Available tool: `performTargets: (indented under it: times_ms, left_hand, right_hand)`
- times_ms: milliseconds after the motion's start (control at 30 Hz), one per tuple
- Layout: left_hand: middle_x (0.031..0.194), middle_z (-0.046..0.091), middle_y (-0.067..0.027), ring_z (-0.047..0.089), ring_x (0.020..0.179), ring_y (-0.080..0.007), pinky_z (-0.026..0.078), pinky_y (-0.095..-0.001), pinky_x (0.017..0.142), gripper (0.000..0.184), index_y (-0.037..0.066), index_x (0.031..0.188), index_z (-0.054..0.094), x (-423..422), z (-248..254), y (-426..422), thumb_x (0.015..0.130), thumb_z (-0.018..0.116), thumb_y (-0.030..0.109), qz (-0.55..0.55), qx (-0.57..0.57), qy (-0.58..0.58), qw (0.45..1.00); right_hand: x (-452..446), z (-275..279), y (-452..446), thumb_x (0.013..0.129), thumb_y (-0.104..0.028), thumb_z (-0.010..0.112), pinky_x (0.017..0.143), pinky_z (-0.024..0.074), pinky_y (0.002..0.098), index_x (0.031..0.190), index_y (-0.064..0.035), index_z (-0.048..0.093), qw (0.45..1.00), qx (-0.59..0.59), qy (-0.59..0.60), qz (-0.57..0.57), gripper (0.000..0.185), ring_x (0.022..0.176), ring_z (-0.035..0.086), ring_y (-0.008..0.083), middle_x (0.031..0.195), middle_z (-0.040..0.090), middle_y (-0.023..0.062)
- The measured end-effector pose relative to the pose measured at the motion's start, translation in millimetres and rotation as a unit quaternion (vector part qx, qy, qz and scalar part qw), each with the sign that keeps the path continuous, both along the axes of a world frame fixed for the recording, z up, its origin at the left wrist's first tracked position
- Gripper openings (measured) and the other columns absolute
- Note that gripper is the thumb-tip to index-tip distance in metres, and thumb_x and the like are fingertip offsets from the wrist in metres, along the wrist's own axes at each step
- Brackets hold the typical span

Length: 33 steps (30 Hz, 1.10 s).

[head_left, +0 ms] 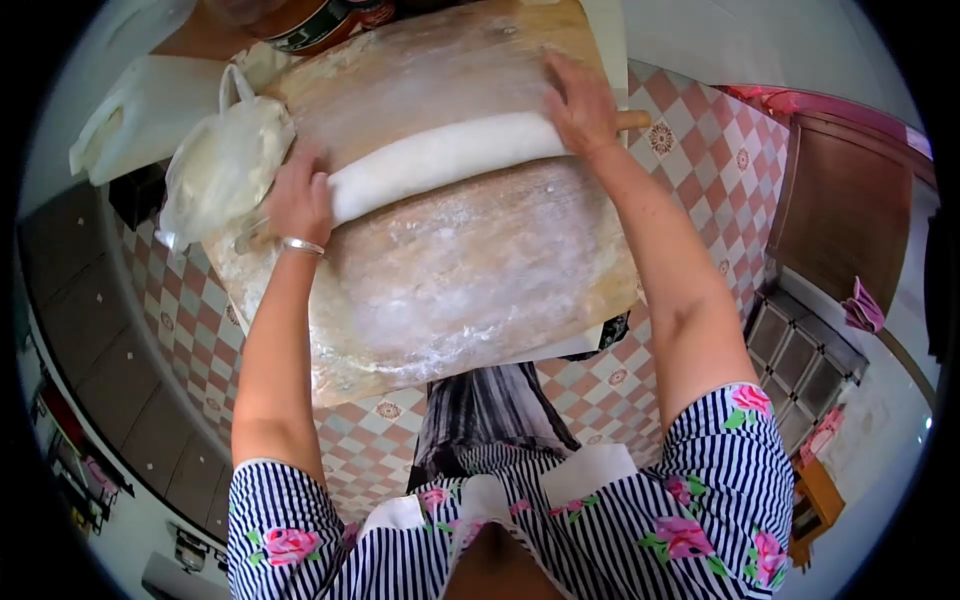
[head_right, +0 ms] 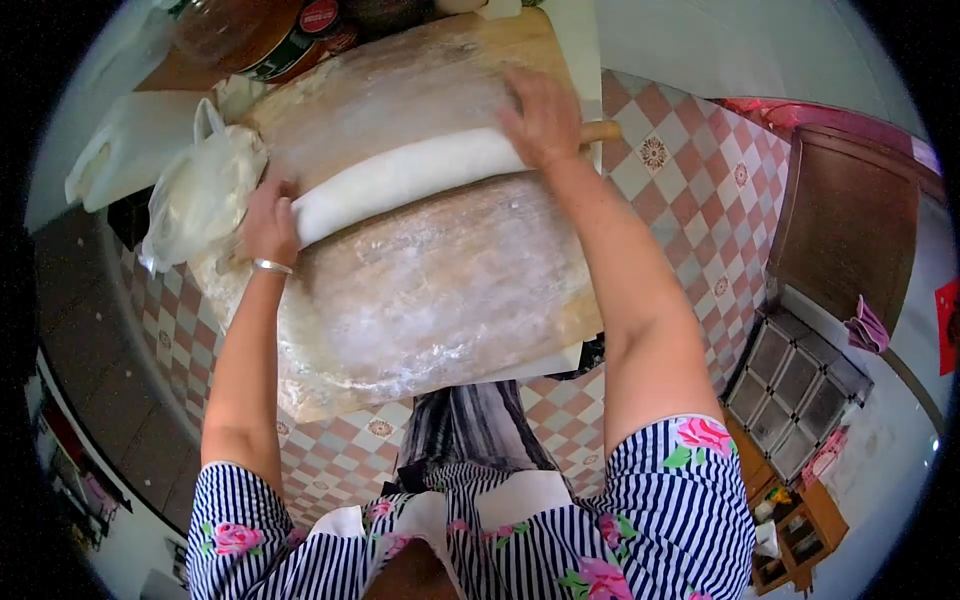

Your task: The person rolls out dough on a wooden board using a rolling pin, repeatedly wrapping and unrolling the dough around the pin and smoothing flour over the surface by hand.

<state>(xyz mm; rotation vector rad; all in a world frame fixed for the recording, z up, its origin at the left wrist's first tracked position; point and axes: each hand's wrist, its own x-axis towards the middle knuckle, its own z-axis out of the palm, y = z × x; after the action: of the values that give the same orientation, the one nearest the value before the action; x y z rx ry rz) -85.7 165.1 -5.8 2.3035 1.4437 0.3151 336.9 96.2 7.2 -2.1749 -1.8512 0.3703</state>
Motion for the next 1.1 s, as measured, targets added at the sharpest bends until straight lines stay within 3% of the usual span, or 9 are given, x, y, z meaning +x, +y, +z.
performTargets:
  times_ms: [167,367,467,533,667,733,800,1000,1100]
  left_hand:
    - [0.11,0.062,-0.009,0.058,0.105,-0.0312,0.05,-0.0435,0.086,0.077,0.017,0.127,0.058,-4,41,-24,0.062,0.081,0.05,-0.153,-0.032,0.05,0.986]
    - [0.11,0.066,-0.0089,0.062,0.095,-0.0272,0.052,-0.0403,0.077,0.075,0.018,0.127,0.061,-41,26,-121,0.059,0.086,0.034,-0.109,-0.018,0.07,0.991]
    - [0.143,0.05,-0.0105,0.041,0.135,-0.0297,0.023,-0.0555,0.114,0.085,0.02,0.144,0.043,-58,43,-207,0.071,0.077,0.047,-0.082,-0.108,0.124,0.983]
    - [0.155,0.035,-0.0099,0.026,0.145,-0.0308,0.011,-0.0565,0.118,0.082,0.016,0.147,0.039,-46,48,-216,0.079,0.066,0.052,-0.04,-0.089,0.122,0.988]
    - [0.159,0.028,-0.0078,0.019,0.148,-0.0319,0.007,-0.057,0.118,0.065,0.012,0.148,0.038,22,15,-143,0.092,0.049,0.043,0.117,-0.017,0.174,0.978]
    - [0.159,0.028,-0.0071,0.016,0.149,-0.0314,0.006,-0.0574,0.117,0.058,0.012,0.148,0.04,78,20,-114,0.096,0.044,0.037,0.167,-0.015,0.14,0.976]
    - [0.158,0.031,-0.0048,0.017,0.149,-0.0298,0.008,-0.057,0.117,0.055,0.014,0.148,0.041,100,21,-160,0.097,0.04,0.036,0.099,-0.093,0.088,0.987]
    - [0.161,0.023,-0.0089,0.015,0.149,-0.0308,0.008,-0.0584,0.117,0.064,0.015,0.154,0.026,92,13,-75,0.096,0.043,0.036,0.092,0.027,0.057,0.994]
    - [0.161,0.021,-0.0099,0.014,0.149,-0.0329,0.009,-0.0591,0.117,0.074,0.014,0.154,0.025,63,33,-84,0.09,0.051,0.039,0.076,0.016,0.09,0.993]
  right_hand:
    - [4,20,-50,0.075,-0.038,0.075,0.098,0.0401,0.0473,0.137,-0.018,0.052,0.976,-0.04,0.001,0.214,0.069,0.116,0.052,0.0314,0.122,0.059,0.0115]
    - [-32,17,-151,0.064,-0.035,0.082,0.098,0.0379,0.0445,0.128,-0.0145,0.058,0.99,-0.059,-0.03,0.123,0.071,0.115,0.053,0.0294,0.119,0.06,0.009]
    - [-78,35,-227,0.07,-0.043,0.077,0.111,0.0254,0.05,0.136,-0.0159,0.051,0.996,-0.064,-0.015,0.053,0.076,0.13,0.042,0.0302,0.134,0.051,0.0133]
    - [-92,37,-219,0.075,-0.047,0.072,0.115,0.0167,0.0541,0.141,-0.0165,0.046,0.996,-0.072,-0.047,-0.011,0.077,0.138,0.034,0.0309,0.144,0.044,0.0154]
    - [-104,-17,-94,0.088,-0.045,0.059,0.114,0.0078,0.063,0.147,-0.0171,0.039,0.975,0.016,-0.124,-0.183,0.069,0.146,0.023,0.0312,0.155,0.031,0.0161]
    - [-179,-3,-81,0.092,-0.043,0.053,0.114,0.0066,0.0629,0.149,-0.0122,0.036,0.978,-0.095,-0.139,-0.127,0.067,0.147,0.021,0.0318,0.156,0.028,0.0167]
    - [-224,8,-106,0.093,-0.044,0.051,0.116,0.0066,0.0607,0.15,-0.0092,0.033,0.991,-0.106,-0.004,-0.083,0.069,0.146,0.02,0.0329,0.157,0.025,0.0175]
    - [-180,5,-14,0.091,-0.045,0.054,0.114,0.008,0.0633,0.149,-0.0112,0.035,0.997,0.004,-0.021,-0.075,0.069,0.146,0.021,0.0319,0.156,0.03,0.0152]
    - [-153,12,-84,0.09,-0.046,0.055,0.114,0.0071,0.0638,0.15,-0.0103,0.033,0.995,-0.033,-0.057,-0.079,0.073,0.146,0.021,0.0343,0.157,0.026,0.0174]
